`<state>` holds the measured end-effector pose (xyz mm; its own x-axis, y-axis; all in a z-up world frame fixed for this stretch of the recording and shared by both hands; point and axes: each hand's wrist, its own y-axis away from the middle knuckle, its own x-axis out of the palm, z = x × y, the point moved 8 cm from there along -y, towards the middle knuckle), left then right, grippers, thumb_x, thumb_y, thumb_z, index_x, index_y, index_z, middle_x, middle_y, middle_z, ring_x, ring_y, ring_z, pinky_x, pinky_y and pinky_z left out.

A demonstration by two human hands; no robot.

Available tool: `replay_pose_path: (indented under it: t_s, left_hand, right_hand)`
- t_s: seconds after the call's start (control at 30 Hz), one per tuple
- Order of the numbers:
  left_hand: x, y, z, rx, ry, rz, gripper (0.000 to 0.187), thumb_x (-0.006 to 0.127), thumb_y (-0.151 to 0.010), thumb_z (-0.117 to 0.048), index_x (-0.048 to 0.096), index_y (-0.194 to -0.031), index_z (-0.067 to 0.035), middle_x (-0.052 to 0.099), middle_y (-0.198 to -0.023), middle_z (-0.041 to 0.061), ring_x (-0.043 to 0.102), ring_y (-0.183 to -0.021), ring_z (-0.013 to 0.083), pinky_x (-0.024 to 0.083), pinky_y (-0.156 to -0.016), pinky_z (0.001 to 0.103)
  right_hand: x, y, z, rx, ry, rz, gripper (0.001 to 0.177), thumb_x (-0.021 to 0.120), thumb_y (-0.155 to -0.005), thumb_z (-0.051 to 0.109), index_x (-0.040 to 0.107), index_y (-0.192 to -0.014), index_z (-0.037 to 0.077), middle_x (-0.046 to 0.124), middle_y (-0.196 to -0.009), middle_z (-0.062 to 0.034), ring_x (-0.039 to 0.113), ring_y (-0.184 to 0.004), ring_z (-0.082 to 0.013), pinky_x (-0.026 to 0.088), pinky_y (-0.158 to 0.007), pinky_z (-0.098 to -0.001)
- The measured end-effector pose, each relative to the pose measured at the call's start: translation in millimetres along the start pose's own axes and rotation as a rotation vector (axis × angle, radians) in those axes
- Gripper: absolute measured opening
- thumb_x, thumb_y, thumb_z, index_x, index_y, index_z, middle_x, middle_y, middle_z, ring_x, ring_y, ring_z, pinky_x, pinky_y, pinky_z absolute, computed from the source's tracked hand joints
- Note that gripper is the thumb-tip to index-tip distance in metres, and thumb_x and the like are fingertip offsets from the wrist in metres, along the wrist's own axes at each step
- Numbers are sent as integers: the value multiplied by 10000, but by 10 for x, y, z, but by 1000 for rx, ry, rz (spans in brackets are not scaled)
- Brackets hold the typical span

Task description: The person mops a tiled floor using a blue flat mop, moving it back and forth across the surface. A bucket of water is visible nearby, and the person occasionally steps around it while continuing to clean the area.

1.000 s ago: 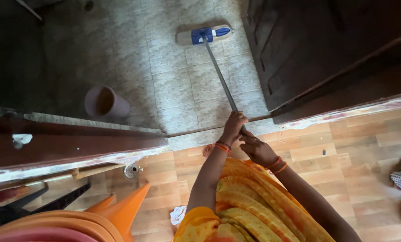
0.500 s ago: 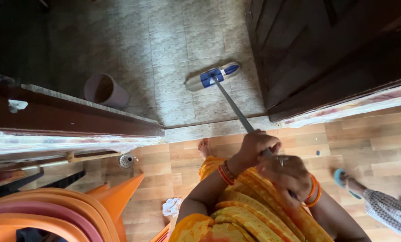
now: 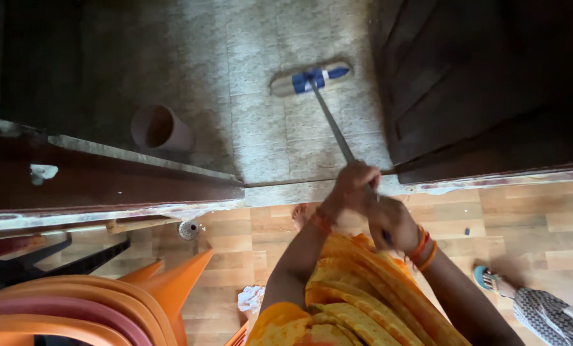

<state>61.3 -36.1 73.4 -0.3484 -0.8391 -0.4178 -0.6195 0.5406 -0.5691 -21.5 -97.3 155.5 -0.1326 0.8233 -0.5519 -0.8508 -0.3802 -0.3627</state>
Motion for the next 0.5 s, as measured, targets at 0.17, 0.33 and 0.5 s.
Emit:
replay_pose_path:
  t_s: [0.17,0.33,0.5]
  left_hand:
    - [96,53,1542,-141,-129,92,197,751,-756,-235,598,-816,-125,614,-774,71,616,-816,332,475,-785,441]
    - [52,316,2315,-106,-366,31,270,667,-719,-123,676,-989,-127,685,-1081,94,572,-1242,364,489,-993,448]
    - [367,524,2315,-203,-541,181,215,648,-797,-135,687,-1007,-153,690,-1123,67,541,-1339,324,396,-1059,502]
  right_hand:
    - [225,-512,-584,-16,284,-119,477,622,-877,54,569,-1349,18,611,-1365,-245,669,-1044,-416,567,-903,-466]
    - [904,-515,-1569,320,269,123,541,651,-928,196,505,-1412,2,567,-1400,-234,616,-1170,-414,526,-966,-477]
    - [1165,-104,-1642,28,307,80,538,660,-950,184,483,-1408,-37,484,-1488,-259,504,-1354,-426,475,-1100,-486]
